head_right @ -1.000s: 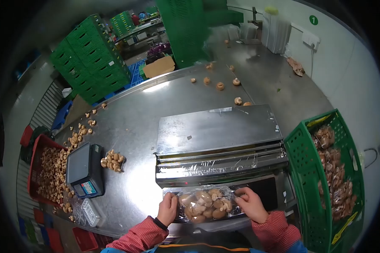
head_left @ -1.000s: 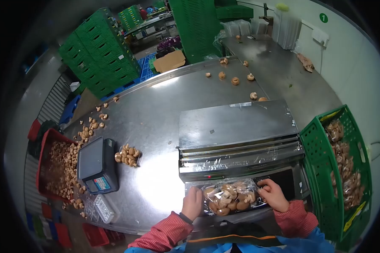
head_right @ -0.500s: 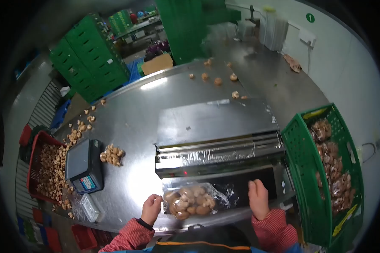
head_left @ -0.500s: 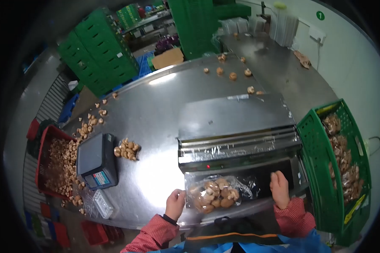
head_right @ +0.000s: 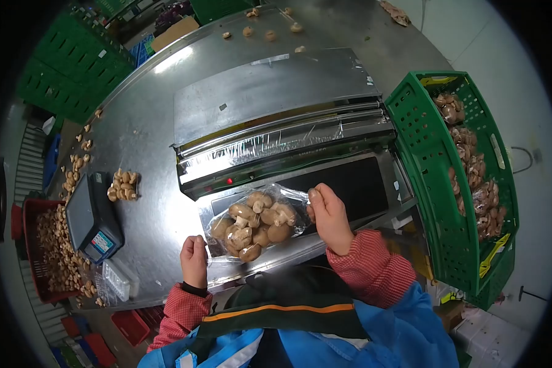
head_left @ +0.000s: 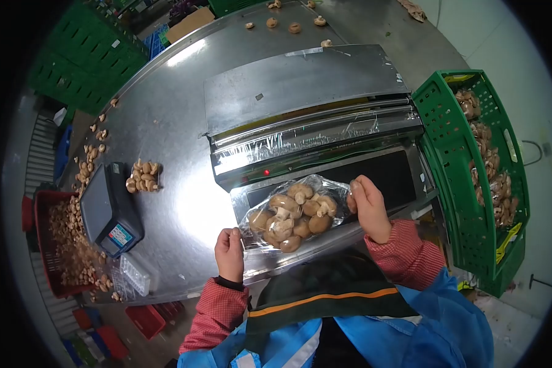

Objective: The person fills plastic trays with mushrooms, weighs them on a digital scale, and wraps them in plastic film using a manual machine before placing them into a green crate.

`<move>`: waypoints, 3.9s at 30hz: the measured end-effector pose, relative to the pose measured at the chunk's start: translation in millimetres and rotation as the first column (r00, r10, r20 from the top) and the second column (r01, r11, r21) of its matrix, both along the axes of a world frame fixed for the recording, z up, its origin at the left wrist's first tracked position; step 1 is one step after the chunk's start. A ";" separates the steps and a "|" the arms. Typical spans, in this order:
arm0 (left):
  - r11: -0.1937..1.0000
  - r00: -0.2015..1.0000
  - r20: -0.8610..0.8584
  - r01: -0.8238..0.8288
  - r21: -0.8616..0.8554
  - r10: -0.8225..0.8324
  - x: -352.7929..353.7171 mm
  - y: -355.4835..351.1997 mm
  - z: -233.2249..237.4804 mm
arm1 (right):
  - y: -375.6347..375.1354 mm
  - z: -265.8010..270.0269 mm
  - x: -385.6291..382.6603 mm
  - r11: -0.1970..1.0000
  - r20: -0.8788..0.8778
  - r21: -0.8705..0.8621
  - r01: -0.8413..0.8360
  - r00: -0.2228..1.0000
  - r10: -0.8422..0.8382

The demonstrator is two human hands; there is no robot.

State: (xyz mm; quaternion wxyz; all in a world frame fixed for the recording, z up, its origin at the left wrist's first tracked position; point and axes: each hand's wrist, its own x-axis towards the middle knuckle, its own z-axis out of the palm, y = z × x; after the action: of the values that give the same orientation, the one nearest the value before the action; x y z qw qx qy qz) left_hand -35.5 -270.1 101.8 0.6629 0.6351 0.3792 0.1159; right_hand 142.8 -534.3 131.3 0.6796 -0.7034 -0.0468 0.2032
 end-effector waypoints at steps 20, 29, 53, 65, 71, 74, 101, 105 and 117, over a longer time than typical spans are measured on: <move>0.734 0.731 -0.110 0.679 0.019 -0.674 -40.9 -53.6 -81.9 | -60.1 -61.3 -85.9 0.987 -0.632 0.157 0.034 0.771 0.075; 0.315 0.328 0.019 0.887 0.337 -0.945 34.2 -72.2 60.4 | 0.4 24.2 -62.7 0.741 -0.537 0.494 -0.455 0.511 0.671; 0.608 0.710 0.431 0.702 -0.371 -0.557 85.1 -118.2 75.6 | -123.3 81.5 -30.2 0.991 0.001 0.092 -0.094 0.996 0.094; 0.637 0.682 0.429 0.723 -0.268 -0.593 184.7 -209.0 77.5 | -363.3 116.1 245.8 0.836 0.242 -0.014 0.549 0.813 -0.530; 0.810 0.878 0.237 0.476 -0.343 -0.416 156.6 -191.8 55.9 | -338.1 33.7 326.7 0.924 -0.099 -0.143 0.356 0.923 -0.371; 0.845 0.915 0.243 0.393 -0.363 -0.321 144.0 -185.2 54.8 | -307.7 -17.3 357.0 0.936 -0.141 -0.221 0.274 0.941 -0.309; 0.813 0.820 0.299 -0.552 0.188 0.488 -75.2 338.1 -24.6 | 480.1 -8.3 -12.5 0.475 -0.132 -0.475 -0.741 0.593 0.794; 0.854 0.823 0.372 -0.504 0.129 0.430 -66.3 369.4 -28.3 | 558.8 -81.0 -21.5 0.645 -0.200 -0.461 -0.610 0.779 0.594; 0.622 0.888 -0.281 -0.006 0.783 0.363 -11.2 428.4 -59.2 | 542.0 -74.7 7.6 0.433 -0.124 -0.711 -0.554 0.705 0.698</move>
State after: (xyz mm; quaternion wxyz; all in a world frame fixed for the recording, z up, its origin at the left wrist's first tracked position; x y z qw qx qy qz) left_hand -46.7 158.3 42.5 0.2202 0.8200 0.4901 0.1970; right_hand 150.4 7.7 56.6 0.2238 -0.8522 -0.2883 0.3749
